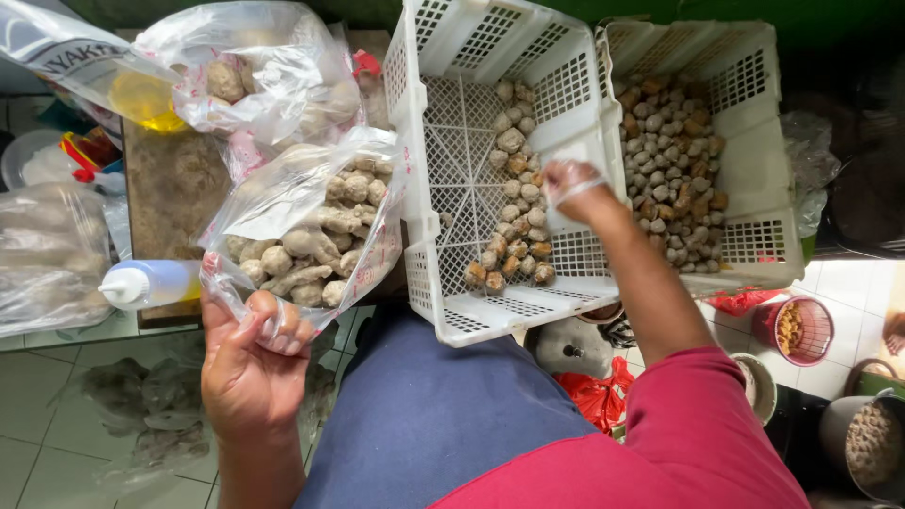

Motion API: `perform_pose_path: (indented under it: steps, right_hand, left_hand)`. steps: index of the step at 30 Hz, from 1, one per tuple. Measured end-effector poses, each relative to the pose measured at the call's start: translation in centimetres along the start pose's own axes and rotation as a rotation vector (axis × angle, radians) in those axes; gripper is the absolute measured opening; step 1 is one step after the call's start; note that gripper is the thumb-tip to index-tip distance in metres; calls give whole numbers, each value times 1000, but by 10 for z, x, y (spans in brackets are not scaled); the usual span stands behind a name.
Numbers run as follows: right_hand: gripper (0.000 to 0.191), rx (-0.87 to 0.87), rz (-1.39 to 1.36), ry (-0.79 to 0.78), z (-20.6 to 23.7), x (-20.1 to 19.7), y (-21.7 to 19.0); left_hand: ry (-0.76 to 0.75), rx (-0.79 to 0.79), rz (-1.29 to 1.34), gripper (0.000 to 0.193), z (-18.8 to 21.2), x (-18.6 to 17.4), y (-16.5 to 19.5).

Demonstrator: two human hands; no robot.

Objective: The person holds a plastic bag in one hand and picks round fried snack balls one at a time from a plastic crate, placing them into the bag. They fill one bag, set it aside, and continue transferring more balls from the crates into another bag.

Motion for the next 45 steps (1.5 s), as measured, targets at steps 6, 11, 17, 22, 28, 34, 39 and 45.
perform_pose_path:
  steps: [6, 11, 17, 22, 28, 34, 39, 45]
  right_hand:
    - [23, -411, 253, 207, -16, 66, 8]
    - [31, -236, -409, 56, -5, 36, -29]
    - [42, -641, -1207, -484, 104, -28, -173]
    - [46, -1127, -698, -71, 133, -52, -226]
    - [12, -581, -196, 271, 15, -25, -103]
    - [29, -406, 345, 69, -34, 95, -42]
    - [22, -365, 77, 118, -30, 93, -53]
    - [18, -266, -1262, -343, 38, 13, -128]
  left_hand:
    - [20, -10, -26, 72, 5, 4, -6]
    - [1, 4, -12, 72, 6, 5, -9]
    - [-17, 3, -7, 69, 1, -4, -6]
    - [17, 23, -24, 69, -1, -4, -6]
    - [20, 28, 23, 72, 1, -11, -14]
    - [-17, 77, -20, 72, 3, -8, 1]
    - [36, 50, -21, 71, 5, -7, 4]
    - [5, 51, 4, 69, 6, -7, 8]
Point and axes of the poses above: each hand's wrist, its own z-axis away from the middle knuckle, its own x-axis out of the palm, y = z × x, the point moved 6 cm from there along -z, towards the middle knuckle, and after that the axes turned 13 degrees about y, right-handed, at the moved point
